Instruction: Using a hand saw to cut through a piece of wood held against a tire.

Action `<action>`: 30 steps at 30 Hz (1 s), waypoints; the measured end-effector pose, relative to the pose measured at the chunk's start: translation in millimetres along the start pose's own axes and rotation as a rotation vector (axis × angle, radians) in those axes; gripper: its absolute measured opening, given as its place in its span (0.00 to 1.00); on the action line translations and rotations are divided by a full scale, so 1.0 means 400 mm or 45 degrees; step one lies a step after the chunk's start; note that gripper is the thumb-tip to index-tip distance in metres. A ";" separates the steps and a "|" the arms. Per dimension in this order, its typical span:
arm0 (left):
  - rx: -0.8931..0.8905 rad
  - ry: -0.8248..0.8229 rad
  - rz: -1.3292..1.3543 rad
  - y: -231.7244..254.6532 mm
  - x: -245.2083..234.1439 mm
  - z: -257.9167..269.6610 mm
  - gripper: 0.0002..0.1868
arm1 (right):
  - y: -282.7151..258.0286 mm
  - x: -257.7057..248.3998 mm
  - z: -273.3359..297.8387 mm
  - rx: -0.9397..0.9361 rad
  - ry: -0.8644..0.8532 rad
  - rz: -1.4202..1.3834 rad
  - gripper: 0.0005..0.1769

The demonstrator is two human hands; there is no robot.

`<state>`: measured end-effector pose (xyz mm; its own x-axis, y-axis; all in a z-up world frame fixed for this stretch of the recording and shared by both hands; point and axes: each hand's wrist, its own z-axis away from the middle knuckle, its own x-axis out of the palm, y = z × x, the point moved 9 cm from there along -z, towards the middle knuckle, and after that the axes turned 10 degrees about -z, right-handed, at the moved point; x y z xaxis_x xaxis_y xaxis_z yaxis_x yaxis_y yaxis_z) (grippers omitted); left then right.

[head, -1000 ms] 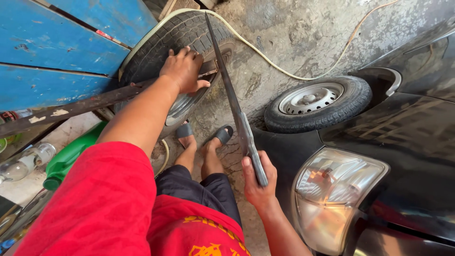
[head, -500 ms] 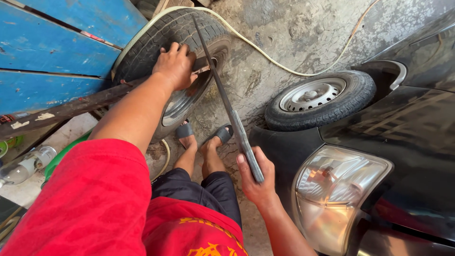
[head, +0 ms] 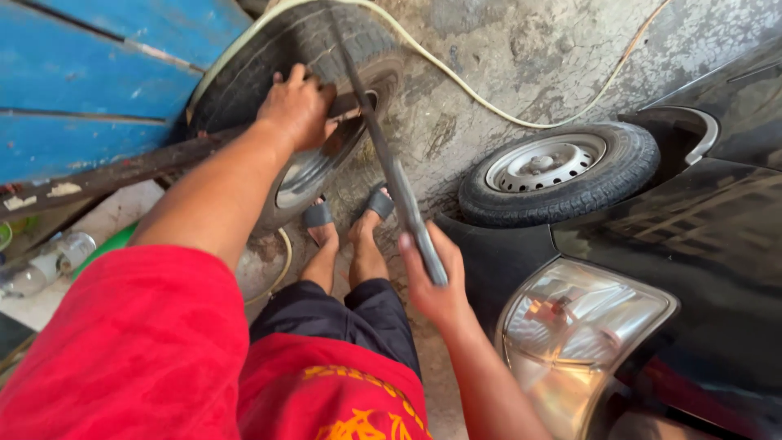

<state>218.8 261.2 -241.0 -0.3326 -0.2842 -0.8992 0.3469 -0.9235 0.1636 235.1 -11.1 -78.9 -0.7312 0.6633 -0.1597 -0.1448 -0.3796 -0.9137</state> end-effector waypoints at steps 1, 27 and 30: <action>0.006 0.003 -0.005 0.003 -0.002 -0.004 0.30 | -0.025 -0.022 0.041 -0.003 0.007 -0.003 0.15; -0.084 0.130 -0.022 -0.056 -0.011 -0.032 0.28 | 0.038 0.007 -0.081 0.059 -0.017 -0.255 0.07; -0.128 0.111 0.099 -0.068 0.002 0.000 0.39 | 0.014 0.017 -0.050 -0.018 -0.042 -0.163 0.06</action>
<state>209.0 286.2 -246.3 -0.2256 -0.3262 -0.9180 0.4564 -0.8679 0.1963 242.7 4.1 -92.3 -0.7290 0.6839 -0.0289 -0.2294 -0.2839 -0.9310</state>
